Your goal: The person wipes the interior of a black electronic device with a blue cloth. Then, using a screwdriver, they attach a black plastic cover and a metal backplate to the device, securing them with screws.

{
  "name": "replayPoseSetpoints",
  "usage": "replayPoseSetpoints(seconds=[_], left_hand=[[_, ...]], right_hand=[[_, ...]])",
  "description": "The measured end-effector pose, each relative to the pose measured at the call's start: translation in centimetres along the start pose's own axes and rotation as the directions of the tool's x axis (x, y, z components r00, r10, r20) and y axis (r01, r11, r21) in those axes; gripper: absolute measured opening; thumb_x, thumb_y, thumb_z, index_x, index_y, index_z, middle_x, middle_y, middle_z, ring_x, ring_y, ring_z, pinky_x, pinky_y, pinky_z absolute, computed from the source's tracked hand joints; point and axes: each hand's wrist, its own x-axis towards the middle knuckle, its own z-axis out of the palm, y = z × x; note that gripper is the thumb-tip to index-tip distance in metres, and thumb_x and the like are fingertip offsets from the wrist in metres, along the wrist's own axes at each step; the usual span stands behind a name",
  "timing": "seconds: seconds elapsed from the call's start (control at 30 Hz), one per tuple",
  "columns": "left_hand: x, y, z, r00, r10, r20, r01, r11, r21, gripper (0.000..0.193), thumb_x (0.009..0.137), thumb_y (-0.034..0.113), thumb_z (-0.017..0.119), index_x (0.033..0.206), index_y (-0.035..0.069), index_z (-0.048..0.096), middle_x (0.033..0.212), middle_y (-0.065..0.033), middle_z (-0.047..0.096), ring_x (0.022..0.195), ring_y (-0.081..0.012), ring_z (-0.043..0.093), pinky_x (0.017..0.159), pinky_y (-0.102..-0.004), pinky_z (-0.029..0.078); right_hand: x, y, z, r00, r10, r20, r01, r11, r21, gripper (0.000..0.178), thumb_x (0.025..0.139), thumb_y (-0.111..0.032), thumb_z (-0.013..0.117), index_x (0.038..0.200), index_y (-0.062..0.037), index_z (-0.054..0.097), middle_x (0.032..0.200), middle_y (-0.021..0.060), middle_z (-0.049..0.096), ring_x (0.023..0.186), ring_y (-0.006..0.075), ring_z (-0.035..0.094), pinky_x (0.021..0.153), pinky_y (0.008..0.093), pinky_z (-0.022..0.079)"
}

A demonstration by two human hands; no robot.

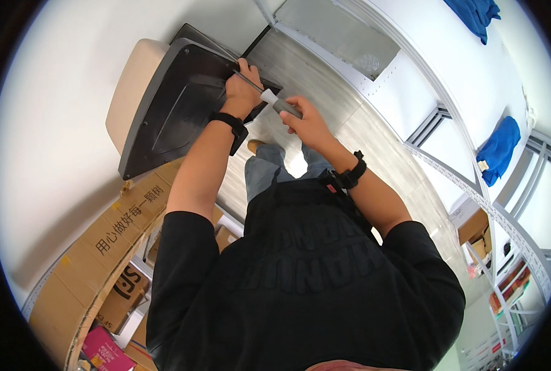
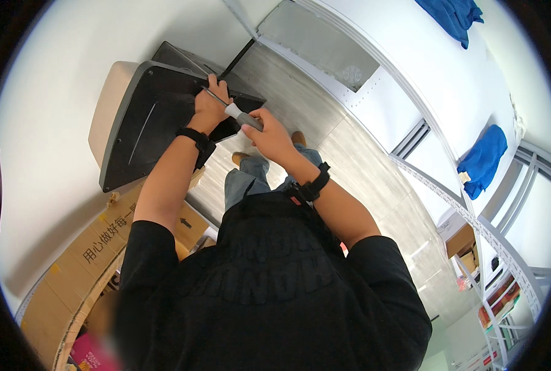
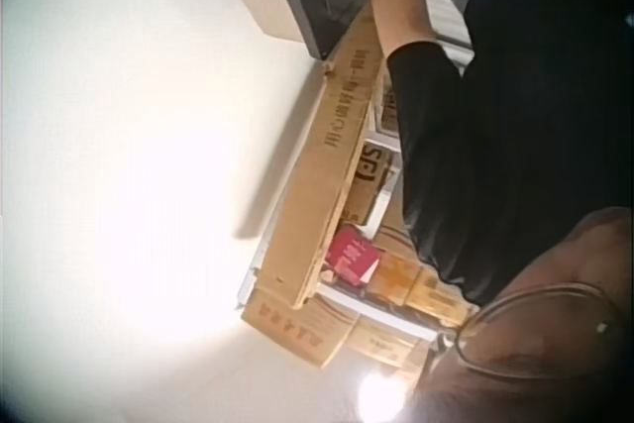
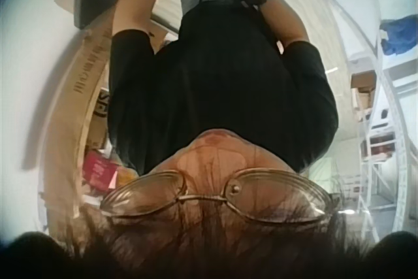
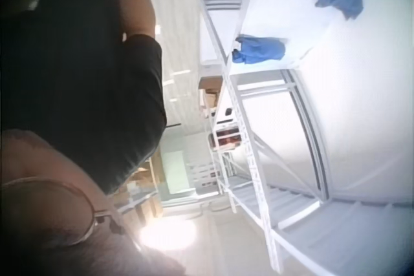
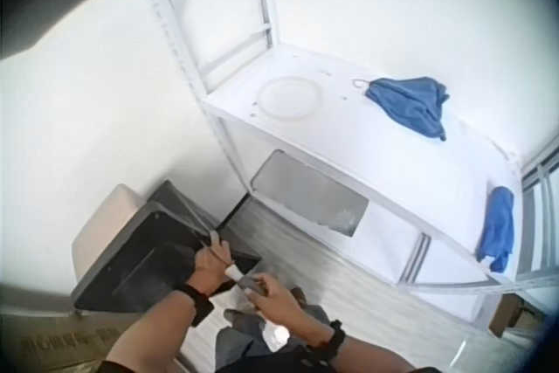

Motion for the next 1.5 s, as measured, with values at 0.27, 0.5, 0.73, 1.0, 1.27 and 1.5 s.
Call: replayPoseSetpoints(seconds=[0.27,0.5,0.73,1.0,1.27,1.5], left_hand=[[-3.2,-0.3,4.1,0.949,0.007,-0.314,-0.222,0.722,-0.656,0.032,0.084,0.011,0.056,0.115,0.003,0.057,0.124,-0.0161,0.054,0.104,-0.0329,0.059,0.089,-0.0396,0.048],[-7.7,4.7,5.4,0.935,0.261,0.239,0.352,-0.628,-0.694,0.040,0.100,0.025,0.041,0.135,0.006,0.039,0.114,-0.0107,0.060,0.102,-0.0191,0.058,0.090,-0.0324,0.046],[-5.8,8.2,16.7,0.921,0.166,0.351,0.380,-0.580,-0.721,0.036,0.099,0.015,0.043,0.134,0.007,0.040,0.096,-0.0116,0.061,0.079,-0.0192,0.063,0.069,-0.0318,0.053],[3.5,13.5,33.9,0.905,0.177,0.387,0.417,-0.545,-0.727,0.024,0.097,0.017,0.049,0.119,0.007,0.050,0.078,-0.0058,0.056,0.061,-0.0159,0.056,0.053,-0.0304,0.048],[17.0,24.7,44.8,0.949,0.248,0.196,0.286,-0.412,-0.865,0.019,0.092,0.015,0.059,0.106,0.005,0.052,0.068,-0.0028,0.054,0.056,-0.0125,0.054,0.052,-0.0276,0.045],[22.8,33.3,47.3,0.947,0.279,0.162,0.265,-0.385,-0.884,0.012,0.090,0.015,0.061,0.093,0.007,0.053,0.065,-0.0024,0.052,0.055,-0.0152,0.054,0.052,-0.0287,0.045]], right_hand=[[-1.5,1.1,-2.5,0.991,0.131,0.024,-0.133,0.974,0.184,0.037,0.093,-0.022,0.058,0.122,-0.0024,0.045,0.094,0.0088,0.061,0.069,0.0121,0.058,0.063,0.0272,0.047],[-1.8,6.5,-0.9,0.993,-0.015,-0.117,0.008,0.998,-0.064,0.046,0.090,-0.014,0.059,0.129,-0.0032,0.038,0.105,0.0090,0.057,0.076,0.0141,0.058,0.069,0.0287,0.047],[0.6,14.6,-4.9,0.999,-0.004,-0.050,-0.007,0.979,-0.204,0.028,0.090,-0.017,0.063,0.113,-0.0010,0.057,0.088,0.0034,0.061,0.078,0.0098,0.057,0.069,0.0258,0.048],[14.6,23.6,-26.6,0.882,-0.005,-0.471,-0.035,0.996,-0.076,0.014,0.083,-0.003,0.052,0.093,-0.0012,0.061,0.073,0.0065,0.063,0.060,0.0139,0.061,0.054,0.0267,0.048],[21.5,27.5,-50.9,0.748,0.051,-0.662,-0.301,0.915,-0.270,0.016,0.086,-0.019,0.059,0.096,-0.0074,0.063,0.081,0.0023,0.063,0.069,0.0120,0.061,0.064,0.0280,0.049],[26.4,36.4,-63.3,0.737,-0.097,-0.669,-0.255,0.876,-0.409,0.015,0.086,-0.020,0.060,0.088,-0.0057,0.063,0.077,0.0028,0.063,0.063,0.0109,0.061,0.056,0.0257,0.050]])
